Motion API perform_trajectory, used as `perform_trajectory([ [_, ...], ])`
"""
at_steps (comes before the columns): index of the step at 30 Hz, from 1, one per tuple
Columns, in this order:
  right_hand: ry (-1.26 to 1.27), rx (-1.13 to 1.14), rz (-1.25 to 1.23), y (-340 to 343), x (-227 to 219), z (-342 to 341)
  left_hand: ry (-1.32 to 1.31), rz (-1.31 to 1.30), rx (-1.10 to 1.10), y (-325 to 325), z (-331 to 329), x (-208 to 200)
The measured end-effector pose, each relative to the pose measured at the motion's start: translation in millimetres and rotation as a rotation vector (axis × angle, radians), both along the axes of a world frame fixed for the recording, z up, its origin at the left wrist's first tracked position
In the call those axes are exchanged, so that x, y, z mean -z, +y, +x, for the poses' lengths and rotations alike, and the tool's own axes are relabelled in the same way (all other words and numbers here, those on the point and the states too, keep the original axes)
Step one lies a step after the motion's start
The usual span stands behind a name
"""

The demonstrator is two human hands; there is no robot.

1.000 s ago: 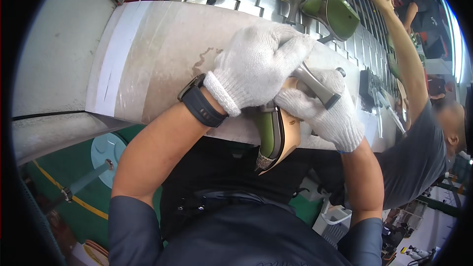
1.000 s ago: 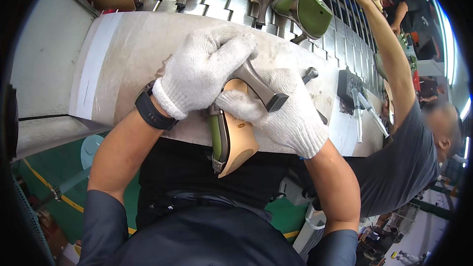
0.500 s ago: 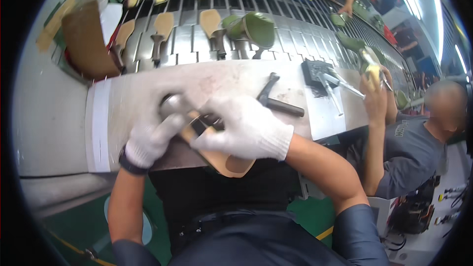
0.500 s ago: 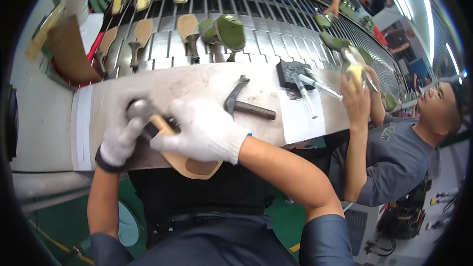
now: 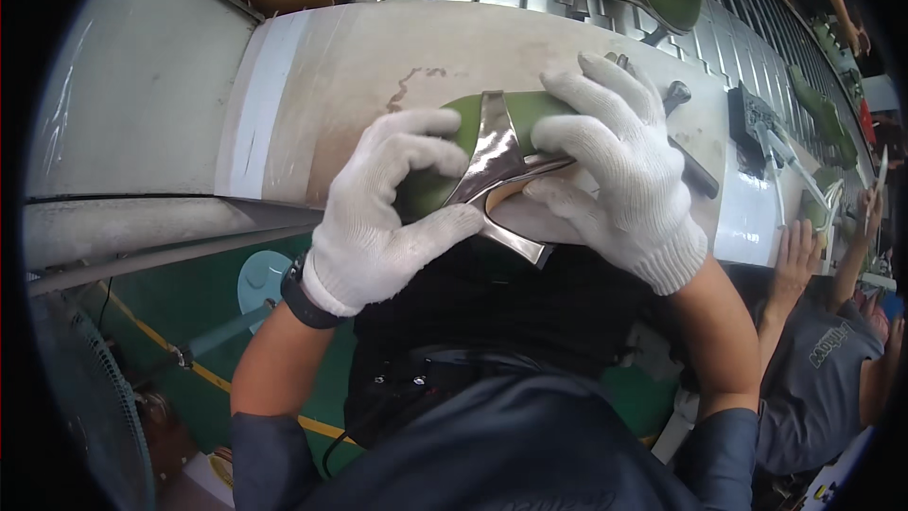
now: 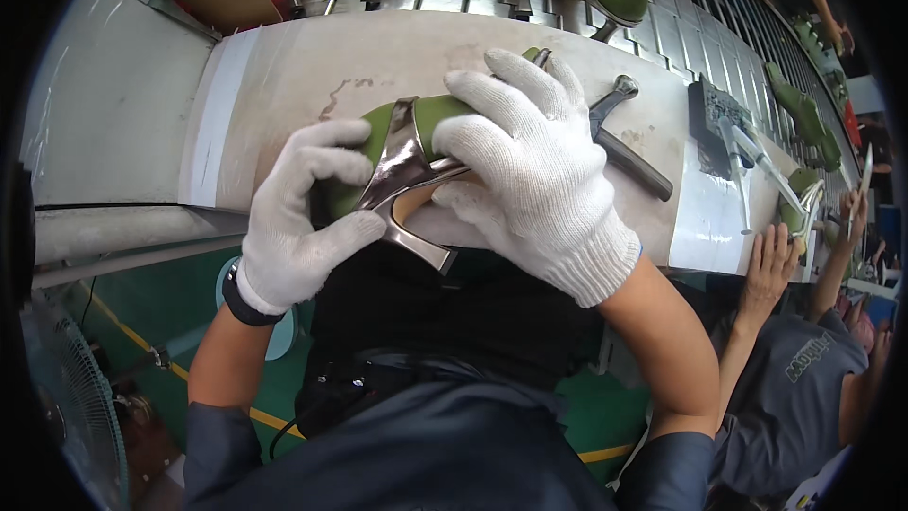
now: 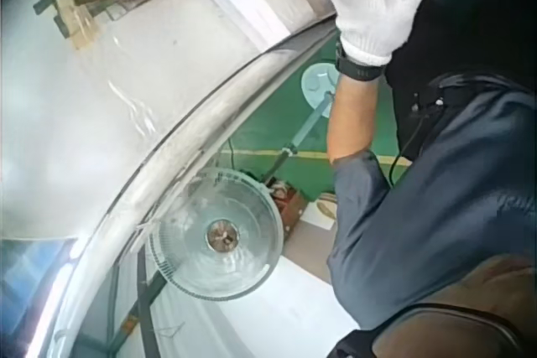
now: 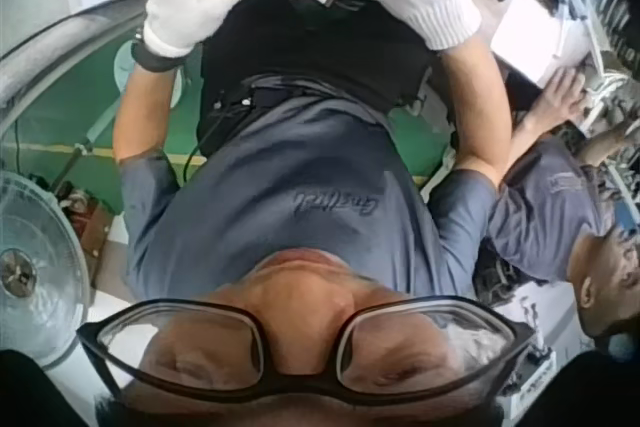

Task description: The person assembles high-heeled shoes by taking shoe lasts and soles from a conveyor, fitting the soles onto the shoe uppers by hand, and tapping the edges with a hammer.

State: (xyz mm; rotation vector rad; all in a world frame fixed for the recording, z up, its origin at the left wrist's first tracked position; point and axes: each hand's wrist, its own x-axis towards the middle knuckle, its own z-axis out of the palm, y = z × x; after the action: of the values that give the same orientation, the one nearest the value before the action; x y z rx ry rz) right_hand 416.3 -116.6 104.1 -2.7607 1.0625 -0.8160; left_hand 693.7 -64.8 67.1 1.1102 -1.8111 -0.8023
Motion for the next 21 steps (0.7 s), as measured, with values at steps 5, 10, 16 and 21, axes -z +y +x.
perform_trajectory([
  [5, -0.025, -0.024, 0.032, 0.3, 8.6, 4.2, -0.101, 0.144, 0.123, -23.6, -6.0, -13.7],
  [10, -0.026, -0.022, 0.049, 1.1, 9.3, 4.0, -0.116, 0.317, 0.098, -32.7, -17.3, -25.5],
  [16, -0.043, -0.024, 0.080, -5.1, 12.6, 3.7, -0.261, 0.287, 0.036, -39.7, -25.2, -29.0],
  [21, -0.020, -0.003, 0.066, -5.7, 16.9, 5.3, -0.263, 0.274, 0.003, -43.0, -31.9, -24.4],
])
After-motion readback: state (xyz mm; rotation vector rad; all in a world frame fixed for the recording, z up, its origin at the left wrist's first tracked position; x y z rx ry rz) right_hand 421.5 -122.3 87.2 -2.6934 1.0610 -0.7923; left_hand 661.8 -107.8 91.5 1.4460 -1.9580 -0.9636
